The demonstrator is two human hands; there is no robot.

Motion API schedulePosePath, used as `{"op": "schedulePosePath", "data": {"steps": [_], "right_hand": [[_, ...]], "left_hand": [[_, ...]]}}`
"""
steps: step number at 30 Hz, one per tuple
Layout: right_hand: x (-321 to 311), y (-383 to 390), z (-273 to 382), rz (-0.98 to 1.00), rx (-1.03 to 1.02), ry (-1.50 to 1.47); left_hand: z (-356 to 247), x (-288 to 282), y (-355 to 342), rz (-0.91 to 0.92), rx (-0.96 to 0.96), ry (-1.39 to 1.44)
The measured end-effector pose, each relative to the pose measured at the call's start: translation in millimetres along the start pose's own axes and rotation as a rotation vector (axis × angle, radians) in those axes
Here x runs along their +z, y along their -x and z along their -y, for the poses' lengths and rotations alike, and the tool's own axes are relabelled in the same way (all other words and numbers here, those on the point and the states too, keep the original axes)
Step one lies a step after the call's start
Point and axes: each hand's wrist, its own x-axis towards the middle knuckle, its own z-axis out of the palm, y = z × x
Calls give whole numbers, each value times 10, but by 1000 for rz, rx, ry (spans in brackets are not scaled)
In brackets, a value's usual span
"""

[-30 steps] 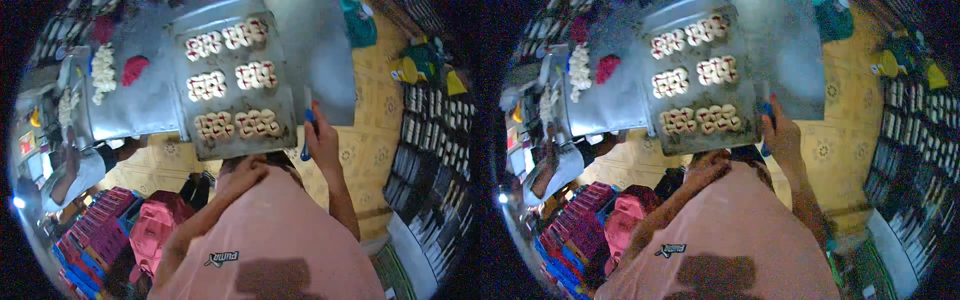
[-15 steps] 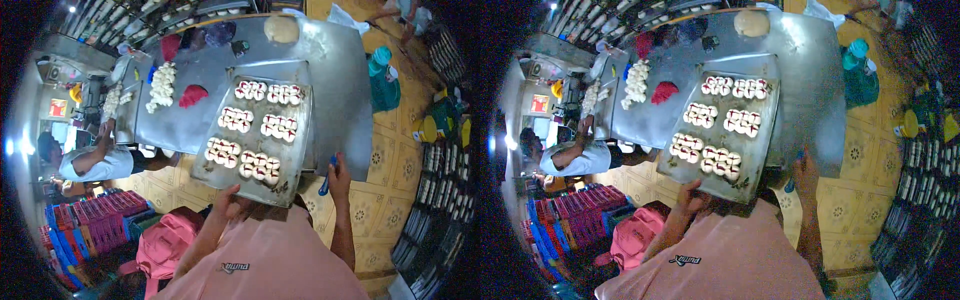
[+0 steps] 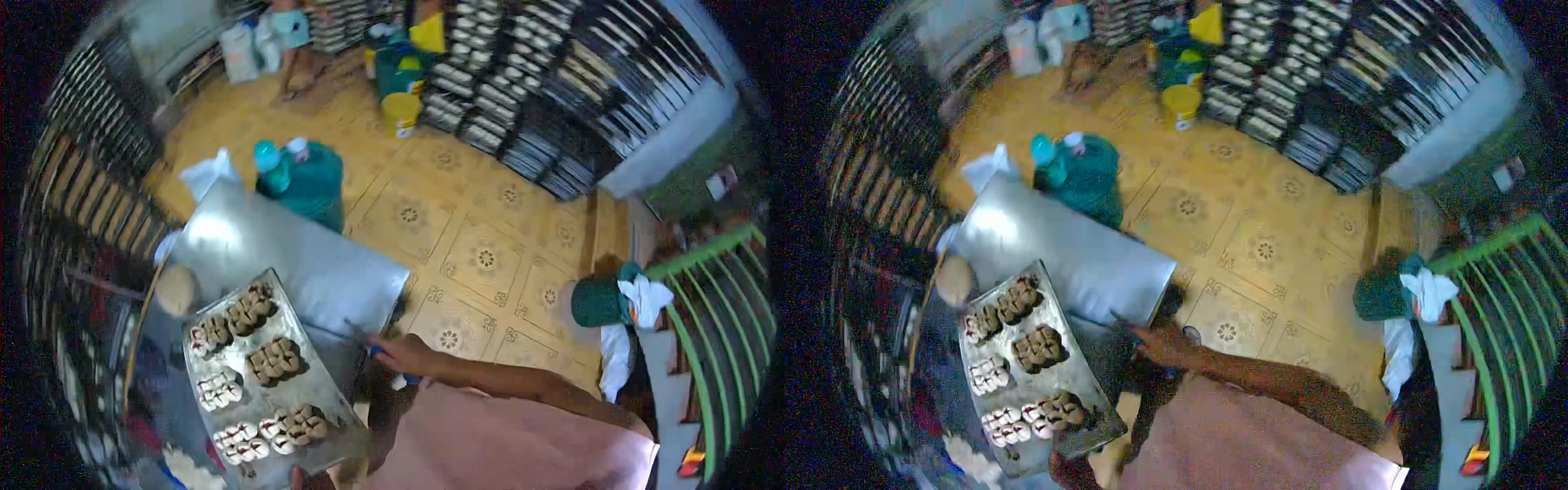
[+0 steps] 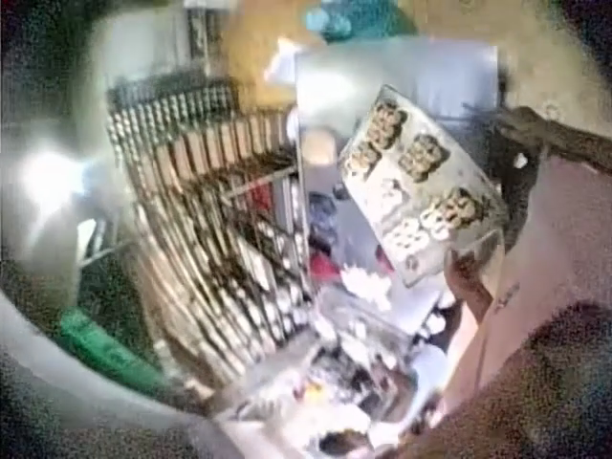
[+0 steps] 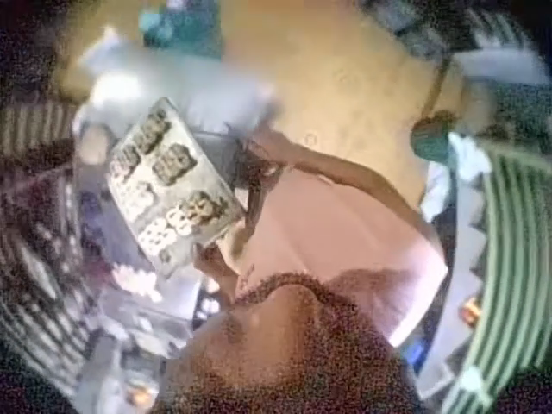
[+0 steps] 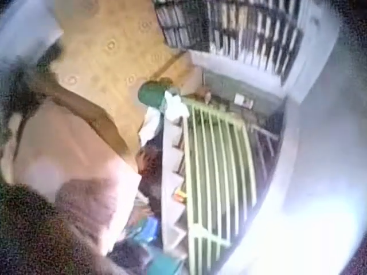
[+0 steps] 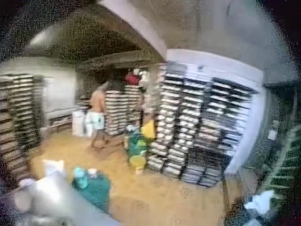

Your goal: Shaping individual portions of bread dough into uniform rolls and placing them on a baking tray.

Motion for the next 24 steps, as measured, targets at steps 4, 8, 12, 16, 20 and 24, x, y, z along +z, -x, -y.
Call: {"op": "schedulePosePath", "data": {"steps": [4,8,12,16,20,24], "right_hand": [[-293,182,-397,-17,198,10],[-487,593,-696,-112,439,-137],[-354,836,-574,-557,151,-452],[170,851,-322,-587,387,-237],[780,682,-209,-701,445,-216],[1203,372,-193,-555,547,-169]], "left_hand": [[-64,498,-375,130,-74,22],[-163,1051,-489,588,-239,85],[-384,1386,-632,528,-146,-77],[-740,1466,-914,666,-159,-157],[-1109,1599,-1488,887,-191,-264],[-1152,1750,-2379,1127,-206,-331]]}}
